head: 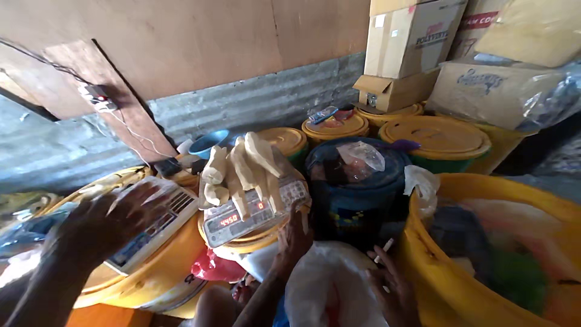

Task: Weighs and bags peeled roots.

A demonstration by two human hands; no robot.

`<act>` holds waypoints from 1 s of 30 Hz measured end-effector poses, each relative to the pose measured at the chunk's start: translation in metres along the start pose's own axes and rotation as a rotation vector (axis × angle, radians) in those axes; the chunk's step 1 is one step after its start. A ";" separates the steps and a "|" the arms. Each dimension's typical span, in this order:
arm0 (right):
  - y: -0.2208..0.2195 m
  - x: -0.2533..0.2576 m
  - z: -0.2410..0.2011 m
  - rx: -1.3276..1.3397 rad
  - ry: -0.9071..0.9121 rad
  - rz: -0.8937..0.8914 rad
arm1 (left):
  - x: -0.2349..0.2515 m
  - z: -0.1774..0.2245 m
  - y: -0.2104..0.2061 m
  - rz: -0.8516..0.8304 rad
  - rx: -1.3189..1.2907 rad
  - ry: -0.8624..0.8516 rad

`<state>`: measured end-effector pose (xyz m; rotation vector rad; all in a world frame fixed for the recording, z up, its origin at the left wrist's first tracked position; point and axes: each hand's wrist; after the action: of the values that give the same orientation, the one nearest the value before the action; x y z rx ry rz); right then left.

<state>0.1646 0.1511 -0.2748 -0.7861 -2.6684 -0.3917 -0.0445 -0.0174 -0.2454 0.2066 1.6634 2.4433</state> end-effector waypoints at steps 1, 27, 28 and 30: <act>0.000 0.000 -0.001 -0.007 -0.001 0.005 | 0.001 -0.001 0.001 -0.003 -0.005 0.003; -0.007 -0.001 0.008 -0.024 0.031 -0.039 | 0.012 0.025 0.022 -0.198 0.206 0.038; -0.007 -0.002 0.008 -0.030 0.032 -0.036 | 0.012 0.026 0.023 -0.204 0.209 0.038; -0.006 -0.002 0.008 -0.029 0.034 -0.041 | 0.012 0.027 0.025 -0.187 0.197 0.030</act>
<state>0.1607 0.1479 -0.2843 -0.7279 -2.6560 -0.4517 -0.0518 0.0009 -0.2118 0.0386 1.8455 2.1597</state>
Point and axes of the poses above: each hand's wrist, its own x-axis towards the middle knuckle, its own y-axis out of the back of the hand, z = x × y, and after that the axes turned 5 degrees about y, right-handed
